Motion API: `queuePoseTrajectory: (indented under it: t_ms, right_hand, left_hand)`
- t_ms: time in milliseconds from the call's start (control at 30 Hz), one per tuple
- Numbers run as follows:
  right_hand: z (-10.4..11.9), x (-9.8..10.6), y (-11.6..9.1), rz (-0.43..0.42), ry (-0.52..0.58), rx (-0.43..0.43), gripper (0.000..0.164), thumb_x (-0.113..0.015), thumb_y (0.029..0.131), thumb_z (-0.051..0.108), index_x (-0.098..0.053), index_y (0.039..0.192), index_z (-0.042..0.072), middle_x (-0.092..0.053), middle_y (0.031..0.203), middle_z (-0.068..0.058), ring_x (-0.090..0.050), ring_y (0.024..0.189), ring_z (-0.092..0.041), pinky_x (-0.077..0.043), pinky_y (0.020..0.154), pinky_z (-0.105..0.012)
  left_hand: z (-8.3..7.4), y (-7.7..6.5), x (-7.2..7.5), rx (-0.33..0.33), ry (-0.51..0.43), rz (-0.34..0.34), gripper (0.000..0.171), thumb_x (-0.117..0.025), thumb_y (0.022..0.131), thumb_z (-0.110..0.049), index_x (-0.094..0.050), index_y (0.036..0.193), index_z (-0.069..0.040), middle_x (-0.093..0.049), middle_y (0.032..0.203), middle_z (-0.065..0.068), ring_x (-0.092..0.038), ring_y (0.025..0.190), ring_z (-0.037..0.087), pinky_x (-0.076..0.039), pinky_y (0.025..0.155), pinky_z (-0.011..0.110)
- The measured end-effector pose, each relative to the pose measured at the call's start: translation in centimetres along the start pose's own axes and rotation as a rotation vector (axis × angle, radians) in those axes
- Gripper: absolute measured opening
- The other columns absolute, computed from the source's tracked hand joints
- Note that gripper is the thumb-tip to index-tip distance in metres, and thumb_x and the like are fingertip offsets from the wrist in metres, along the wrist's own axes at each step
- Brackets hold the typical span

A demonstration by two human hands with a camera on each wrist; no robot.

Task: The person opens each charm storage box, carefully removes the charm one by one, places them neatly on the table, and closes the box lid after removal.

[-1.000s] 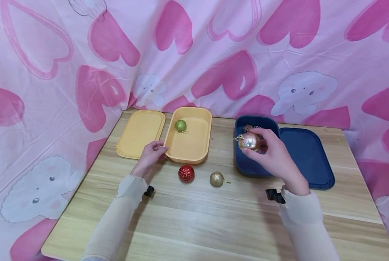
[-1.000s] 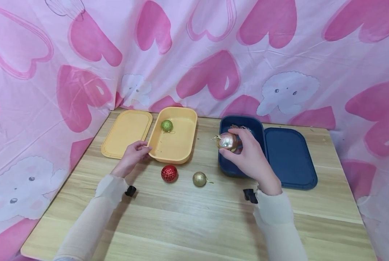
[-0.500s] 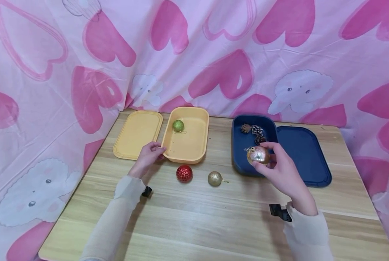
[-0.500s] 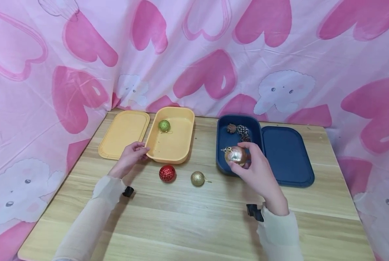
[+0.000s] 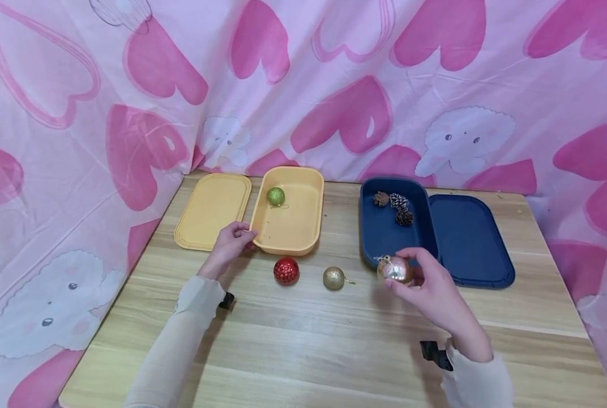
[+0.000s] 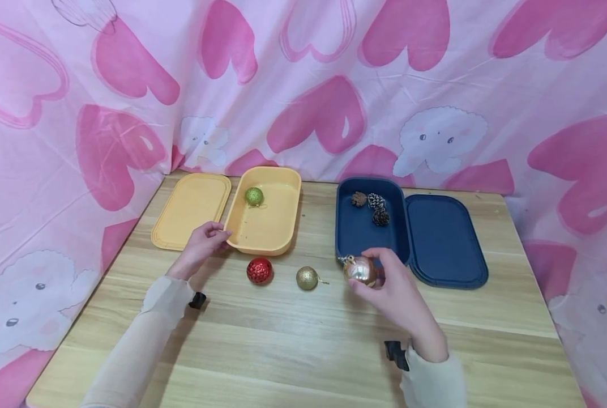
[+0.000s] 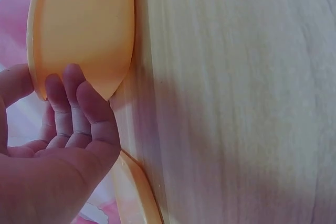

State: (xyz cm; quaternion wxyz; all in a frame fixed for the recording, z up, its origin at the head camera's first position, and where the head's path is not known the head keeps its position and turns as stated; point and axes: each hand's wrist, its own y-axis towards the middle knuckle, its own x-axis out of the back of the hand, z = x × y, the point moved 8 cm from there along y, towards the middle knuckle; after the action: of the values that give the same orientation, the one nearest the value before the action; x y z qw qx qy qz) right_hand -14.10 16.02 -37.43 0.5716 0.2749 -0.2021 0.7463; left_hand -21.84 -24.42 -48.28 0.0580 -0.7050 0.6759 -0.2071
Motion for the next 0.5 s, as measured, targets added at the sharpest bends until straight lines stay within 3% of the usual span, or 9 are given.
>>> queuePoseTrajectory:
  t_ms: [233,500]
  right_hand:
    - [-1.5,-2.2,-1.1,0.007,0.017,-0.028,0.045,-0.079,0.080,0.018,-0.054,0.115,0.004,-0.062,0.106,-0.012,-0.060,0.080,-0.014,-0.055,0.065,-0.023]
    - [-4.2,-4.5,-1.7,0.017,-0.008,-0.128,0.044,-0.076,0.082,0.018,-0.056,0.118,0.002,-0.062,0.110,-0.016,-0.061,0.085,-0.020,-0.054,0.069,-0.024]
  left_hand:
    - [0.0,0.1,-0.1,0.005,0.020,0.003,0.030,-0.062,0.094,-0.016,-0.050,0.116,0.001,-0.059,0.077,-0.004,-0.060,0.069,0.010,-0.057,0.079,0.031]
    - [0.1,0.1,0.0,-0.009,0.024,0.008,0.030,-0.062,0.094,-0.018,-0.050,0.115,0.000,-0.060,0.076,-0.006,-0.063,0.074,0.016,-0.057,0.078,0.031]
